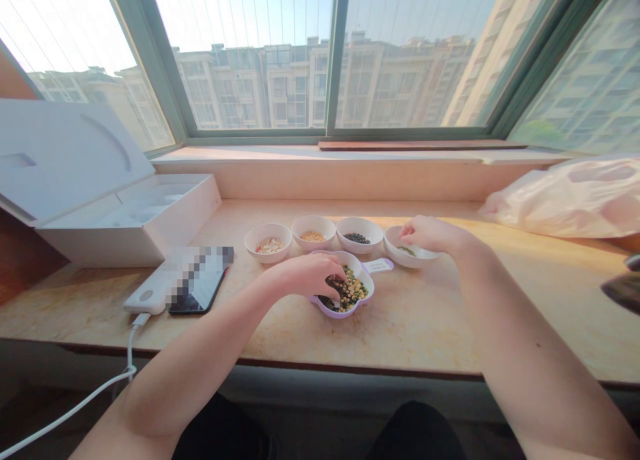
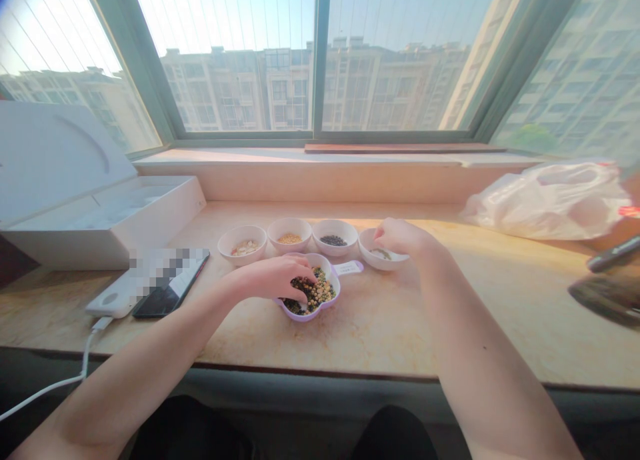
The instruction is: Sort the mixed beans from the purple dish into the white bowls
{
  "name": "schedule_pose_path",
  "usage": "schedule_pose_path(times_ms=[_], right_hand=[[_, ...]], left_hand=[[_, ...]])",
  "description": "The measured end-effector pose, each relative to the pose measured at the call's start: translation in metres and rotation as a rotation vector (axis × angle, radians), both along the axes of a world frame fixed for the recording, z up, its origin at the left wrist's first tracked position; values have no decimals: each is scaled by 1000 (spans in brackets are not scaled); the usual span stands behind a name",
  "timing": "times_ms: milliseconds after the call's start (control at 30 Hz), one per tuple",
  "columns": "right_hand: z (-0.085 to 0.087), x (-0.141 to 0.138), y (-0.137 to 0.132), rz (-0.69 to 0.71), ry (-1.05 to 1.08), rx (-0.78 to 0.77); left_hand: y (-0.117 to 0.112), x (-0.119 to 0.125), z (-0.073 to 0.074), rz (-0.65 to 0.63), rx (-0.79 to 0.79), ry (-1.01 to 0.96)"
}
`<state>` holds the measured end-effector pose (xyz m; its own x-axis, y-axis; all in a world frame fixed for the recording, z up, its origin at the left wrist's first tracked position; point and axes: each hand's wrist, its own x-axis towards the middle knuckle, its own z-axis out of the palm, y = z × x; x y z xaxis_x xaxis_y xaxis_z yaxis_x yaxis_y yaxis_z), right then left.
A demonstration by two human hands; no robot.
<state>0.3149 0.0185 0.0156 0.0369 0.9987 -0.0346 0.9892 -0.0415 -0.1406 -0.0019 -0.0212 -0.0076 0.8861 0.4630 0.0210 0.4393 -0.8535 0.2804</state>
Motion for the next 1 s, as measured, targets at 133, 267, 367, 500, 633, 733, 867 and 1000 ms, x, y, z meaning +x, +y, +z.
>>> schedule_pose_path(times_ms=[133, 267, 367, 500, 633, 733, 867, 1000], right_hand=[[-2, -1, 0, 37, 54, 7], [2, -7, -3, 54, 45, -36], [5, -12, -5, 58, 41, -58], [7, -15, -8, 59, 35, -68], [8, -18, -10, 18, 50, -24], [8, -20, -12, -23, 52, 44], [6, -23, -12, -53, 32, 102], [7, -29, -13, -80, 18, 159]], left_hand=[[-2, 1, 3, 22, -32, -24], [-3, 2, 5, 27, -31, 5], [-3, 3, 6, 24, -30, 33], [-1, 2, 4, 19, -47, 12], [-1, 2, 4, 18, -23, -22], [-3, 1, 5, 47, -12, -56], [-4, 0, 6, 67, 17, -113], [-5, -2, 7, 86, 47, -133]])
